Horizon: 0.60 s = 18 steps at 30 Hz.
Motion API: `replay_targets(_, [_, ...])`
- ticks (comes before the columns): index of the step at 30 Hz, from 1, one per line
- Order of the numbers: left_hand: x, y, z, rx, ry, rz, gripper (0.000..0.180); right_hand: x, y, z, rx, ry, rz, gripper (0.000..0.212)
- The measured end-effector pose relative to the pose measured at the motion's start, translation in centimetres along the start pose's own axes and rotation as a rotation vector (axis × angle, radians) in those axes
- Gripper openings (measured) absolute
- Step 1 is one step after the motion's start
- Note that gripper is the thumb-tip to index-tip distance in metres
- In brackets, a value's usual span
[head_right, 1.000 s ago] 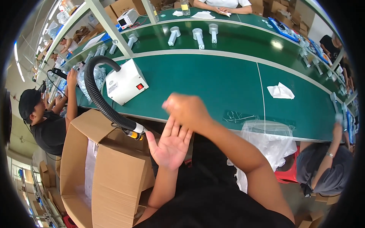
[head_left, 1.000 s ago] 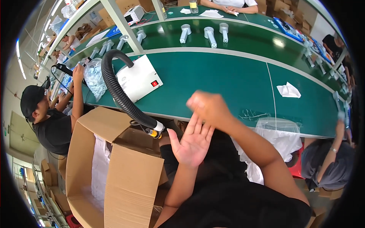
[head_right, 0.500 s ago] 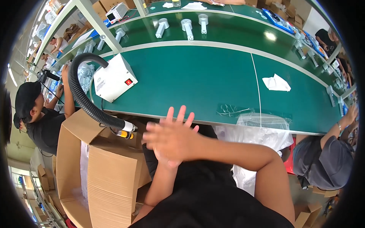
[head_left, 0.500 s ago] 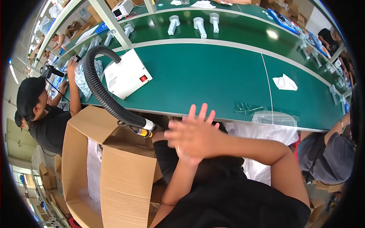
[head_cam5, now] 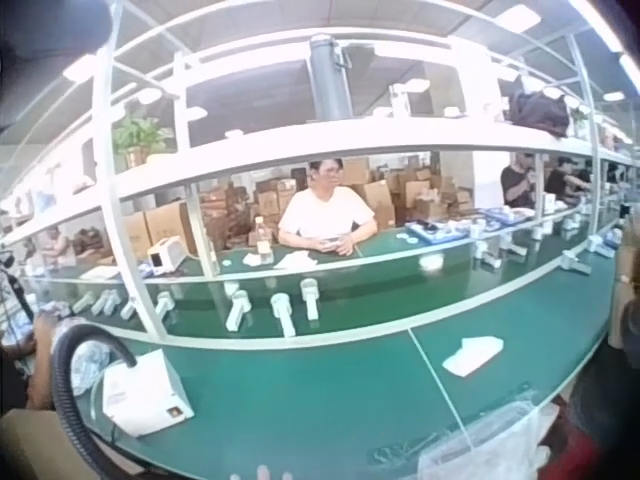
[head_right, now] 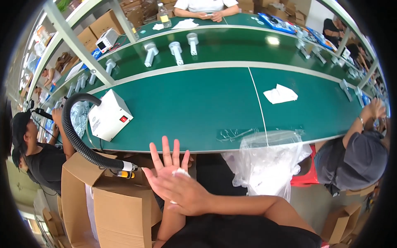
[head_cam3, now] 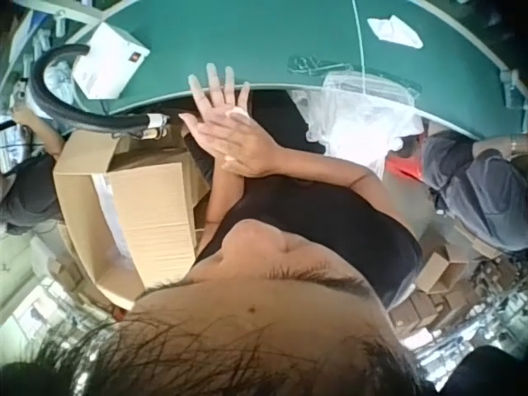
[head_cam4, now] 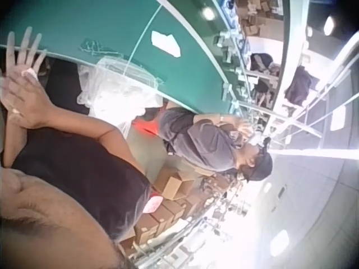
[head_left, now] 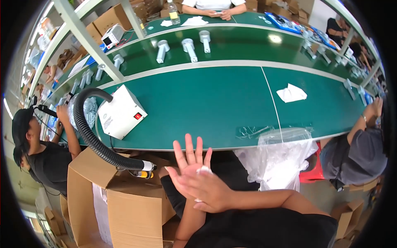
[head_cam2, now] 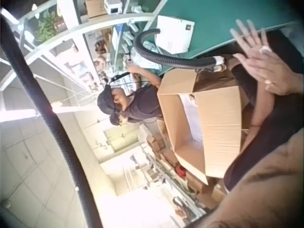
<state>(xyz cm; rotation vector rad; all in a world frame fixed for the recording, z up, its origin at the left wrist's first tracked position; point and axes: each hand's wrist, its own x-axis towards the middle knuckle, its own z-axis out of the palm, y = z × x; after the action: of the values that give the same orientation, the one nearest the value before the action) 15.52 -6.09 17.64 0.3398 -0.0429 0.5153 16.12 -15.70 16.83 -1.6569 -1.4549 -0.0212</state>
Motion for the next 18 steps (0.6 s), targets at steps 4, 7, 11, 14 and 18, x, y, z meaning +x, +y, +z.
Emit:
replay_targets(4, [-1.9,-0.9,1.9,0.523,-0.144,-0.129,0.069,4.8,2.0,-4.4,-0.191,0.231,0.045,0.049])
replay_targets(7, [-2.9,-1.4,0.1,0.405,-0.056,-0.17,0.063,7.4,3.3,-5.9,-0.266,0.276,0.261,0.059])
replay_targets(11, [-2.1,-1.3,0.2,0.503,-0.012,0.062,0.063,8.4,4.4,-3.7,-0.265,0.381,0.22,0.058])
replay_targets(14, [-0.2,0.4,3.5,0.665,0.047,0.261,0.058,7.7,3.6,1.1,0.27,0.263,0.153,0.068])
replay_targets(18, [1.2,1.4,2.7,1.097,-0.035,0.529,0.052,7.0,1.6,0.0,0.558,0.254,0.132,0.067])
